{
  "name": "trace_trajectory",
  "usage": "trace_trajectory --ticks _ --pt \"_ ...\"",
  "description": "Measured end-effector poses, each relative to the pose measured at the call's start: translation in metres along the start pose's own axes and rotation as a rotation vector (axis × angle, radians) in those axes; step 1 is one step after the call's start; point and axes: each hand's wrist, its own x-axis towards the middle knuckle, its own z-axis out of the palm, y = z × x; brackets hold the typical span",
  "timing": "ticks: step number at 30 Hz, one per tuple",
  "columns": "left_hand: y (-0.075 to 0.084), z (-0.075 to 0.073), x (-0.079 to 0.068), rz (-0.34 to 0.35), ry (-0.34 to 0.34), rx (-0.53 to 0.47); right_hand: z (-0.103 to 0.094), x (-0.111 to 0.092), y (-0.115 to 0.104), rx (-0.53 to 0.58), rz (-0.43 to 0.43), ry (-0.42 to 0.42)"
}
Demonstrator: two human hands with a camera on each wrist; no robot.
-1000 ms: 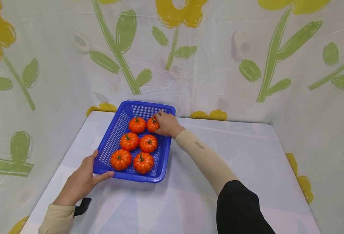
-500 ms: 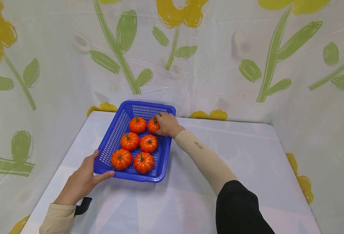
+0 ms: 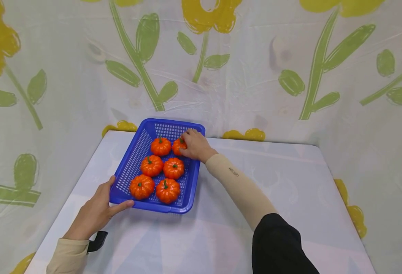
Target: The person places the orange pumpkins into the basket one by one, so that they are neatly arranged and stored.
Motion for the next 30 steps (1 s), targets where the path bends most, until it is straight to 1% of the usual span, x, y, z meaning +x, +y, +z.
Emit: trace_trajectory --ticks 4,6,8,11,14,16,18,22,25,27,30 --pt "0.001 -0.001 0.000 -0.005 -0.002 0.001 0.006 -0.010 0.006 0.145 -0.037 0.205" --pt "0.001 -0.001 0.000 -0.005 -0.003 0.001 0.008 -0.016 0.008 0.185 -0.066 0.305" --pt "0.002 -0.002 0.000 -0.004 -0.003 0.004 0.010 -0.025 0.011 0.202 -0.087 0.388" --pt "0.002 -0.003 0.001 0.003 -0.003 0.003 0.009 -0.043 0.014 0.235 -0.080 0.478" --pt "0.002 -0.003 0.001 0.006 -0.006 0.005 0.007 -0.065 0.021 0.250 -0.043 0.528" --pt "0.002 -0.004 0.001 0.004 -0.007 0.006 0.006 -0.081 0.029 0.226 0.003 0.530" --pt "0.002 -0.005 0.001 0.004 -0.009 0.009 0.004 -0.098 0.039 0.196 0.065 0.500" --pt "0.003 -0.006 0.001 0.003 -0.020 0.011 0.001 -0.136 0.063 0.156 0.226 0.370" --pt "0.003 -0.005 0.001 0.001 -0.038 0.026 0.000 -0.168 0.082 0.124 0.318 0.297" --pt "0.003 -0.006 0.001 -0.001 -0.044 0.040 -0.002 -0.188 0.095 0.093 0.361 0.277" --pt "0.002 -0.007 0.000 -0.007 -0.036 0.057 -0.006 -0.213 0.110 0.075 0.411 0.271"
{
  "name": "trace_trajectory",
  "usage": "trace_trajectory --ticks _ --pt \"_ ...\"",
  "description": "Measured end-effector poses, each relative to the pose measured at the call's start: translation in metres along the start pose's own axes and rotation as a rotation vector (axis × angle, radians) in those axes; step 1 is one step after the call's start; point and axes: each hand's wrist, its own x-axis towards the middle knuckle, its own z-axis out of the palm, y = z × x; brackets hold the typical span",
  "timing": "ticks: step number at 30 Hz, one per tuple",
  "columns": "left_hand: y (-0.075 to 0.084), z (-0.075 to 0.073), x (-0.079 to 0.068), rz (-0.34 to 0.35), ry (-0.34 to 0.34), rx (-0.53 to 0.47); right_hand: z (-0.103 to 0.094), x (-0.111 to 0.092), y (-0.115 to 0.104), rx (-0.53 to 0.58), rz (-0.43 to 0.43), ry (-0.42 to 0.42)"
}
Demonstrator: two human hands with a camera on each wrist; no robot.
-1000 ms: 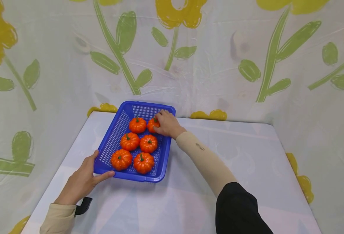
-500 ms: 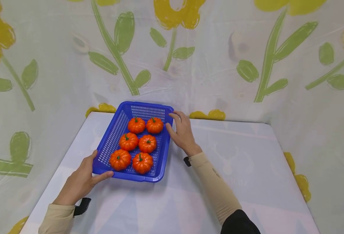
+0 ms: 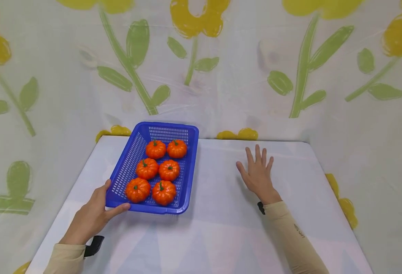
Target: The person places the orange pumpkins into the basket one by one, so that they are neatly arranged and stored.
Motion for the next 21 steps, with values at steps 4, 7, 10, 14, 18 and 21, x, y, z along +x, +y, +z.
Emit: trace_trajectory --ticks 4,7,10,14,18,21 --pt "-0.002 0.000 0.001 -0.002 0.016 0.005 -0.010 -0.011 0.022 -0.028 0.050 -0.001" --pt "-0.003 0.001 0.000 0.017 0.037 0.006 -0.013 -0.018 0.032 -0.033 0.075 0.000" --pt "-0.006 0.003 -0.001 0.042 0.055 -0.001 -0.014 -0.022 0.036 -0.026 0.095 0.001" --pt "-0.008 0.006 -0.001 0.058 0.068 -0.015 -0.014 -0.023 0.037 -0.011 0.102 0.008" --pt "-0.008 0.005 0.000 0.061 0.077 -0.021 -0.015 -0.020 0.036 -0.016 0.094 0.030" --pt "-0.008 0.004 0.001 0.055 0.074 -0.018 -0.016 -0.018 0.035 -0.014 0.091 0.039"
